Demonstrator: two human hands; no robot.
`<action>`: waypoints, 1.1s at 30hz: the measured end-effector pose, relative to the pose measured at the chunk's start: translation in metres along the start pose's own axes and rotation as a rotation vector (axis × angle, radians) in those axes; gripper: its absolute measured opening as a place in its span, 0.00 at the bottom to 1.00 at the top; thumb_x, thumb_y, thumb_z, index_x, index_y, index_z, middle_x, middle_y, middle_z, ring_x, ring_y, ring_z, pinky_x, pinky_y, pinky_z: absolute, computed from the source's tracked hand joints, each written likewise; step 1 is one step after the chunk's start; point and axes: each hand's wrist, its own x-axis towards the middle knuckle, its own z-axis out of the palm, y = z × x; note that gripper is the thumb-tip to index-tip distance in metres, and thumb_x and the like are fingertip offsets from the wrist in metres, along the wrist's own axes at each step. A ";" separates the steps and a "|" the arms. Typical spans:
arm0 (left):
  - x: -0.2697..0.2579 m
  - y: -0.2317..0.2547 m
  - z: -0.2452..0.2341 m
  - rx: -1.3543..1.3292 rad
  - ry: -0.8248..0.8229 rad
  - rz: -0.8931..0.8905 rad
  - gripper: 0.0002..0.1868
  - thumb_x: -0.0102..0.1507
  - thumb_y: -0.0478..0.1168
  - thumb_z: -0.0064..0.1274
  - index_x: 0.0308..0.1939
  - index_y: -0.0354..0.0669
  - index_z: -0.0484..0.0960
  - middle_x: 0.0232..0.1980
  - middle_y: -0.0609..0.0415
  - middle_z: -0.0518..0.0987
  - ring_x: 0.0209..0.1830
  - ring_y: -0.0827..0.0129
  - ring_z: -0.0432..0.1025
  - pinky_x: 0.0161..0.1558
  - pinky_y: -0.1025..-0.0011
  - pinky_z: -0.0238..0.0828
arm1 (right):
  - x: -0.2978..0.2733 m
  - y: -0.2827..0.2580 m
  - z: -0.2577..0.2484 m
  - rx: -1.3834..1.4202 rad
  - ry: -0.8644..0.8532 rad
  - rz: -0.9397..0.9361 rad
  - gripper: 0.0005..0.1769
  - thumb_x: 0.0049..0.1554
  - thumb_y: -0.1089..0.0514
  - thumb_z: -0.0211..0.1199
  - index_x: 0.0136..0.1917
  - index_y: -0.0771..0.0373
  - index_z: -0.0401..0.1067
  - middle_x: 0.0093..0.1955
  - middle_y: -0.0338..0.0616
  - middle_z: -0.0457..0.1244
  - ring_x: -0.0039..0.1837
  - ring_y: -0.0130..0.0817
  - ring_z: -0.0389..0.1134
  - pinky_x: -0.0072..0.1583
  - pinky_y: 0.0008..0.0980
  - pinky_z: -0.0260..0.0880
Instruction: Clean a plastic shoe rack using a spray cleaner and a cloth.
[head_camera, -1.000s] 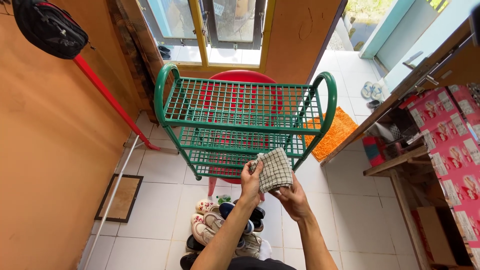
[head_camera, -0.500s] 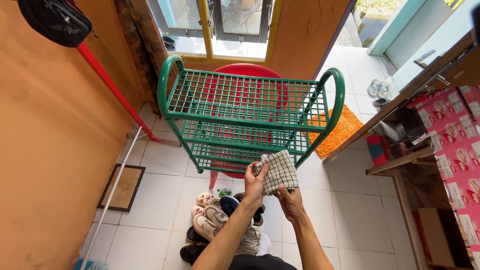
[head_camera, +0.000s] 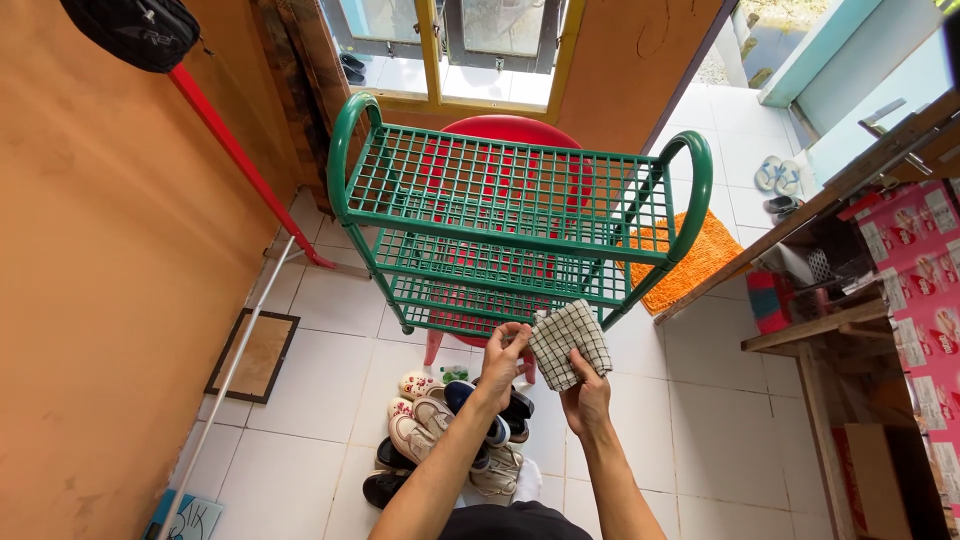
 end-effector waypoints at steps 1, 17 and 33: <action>0.007 0.000 -0.006 0.000 -0.002 0.000 0.25 0.61 0.55 0.62 0.53 0.49 0.70 0.41 0.64 0.76 0.33 0.78 0.71 0.30 0.75 0.64 | 0.001 -0.002 0.001 0.000 0.000 -0.002 0.25 0.62 0.62 0.55 0.72 0.65 0.64 0.65 0.47 0.66 0.65 0.38 0.68 0.65 0.40 0.69; 0.094 0.039 -0.078 0.639 0.297 0.278 0.22 0.61 0.50 0.61 0.53 0.46 0.75 0.52 0.56 0.81 0.49 0.68 0.75 0.51 0.67 0.72 | 0.076 -0.014 -0.069 -0.365 0.249 -0.154 0.23 0.64 0.59 0.55 0.72 0.62 0.64 0.62 0.48 0.67 0.56 0.37 0.70 0.50 0.38 0.75; 0.144 0.077 -0.115 1.326 0.307 0.517 0.24 0.58 0.46 0.64 0.56 0.48 0.76 0.63 0.47 0.73 0.65 0.51 0.66 0.65 0.54 0.63 | 0.140 -0.048 -0.031 -1.678 0.114 -0.818 0.36 0.53 0.71 0.58 0.75 0.64 0.60 0.70 0.54 0.62 0.70 0.54 0.61 0.72 0.49 0.57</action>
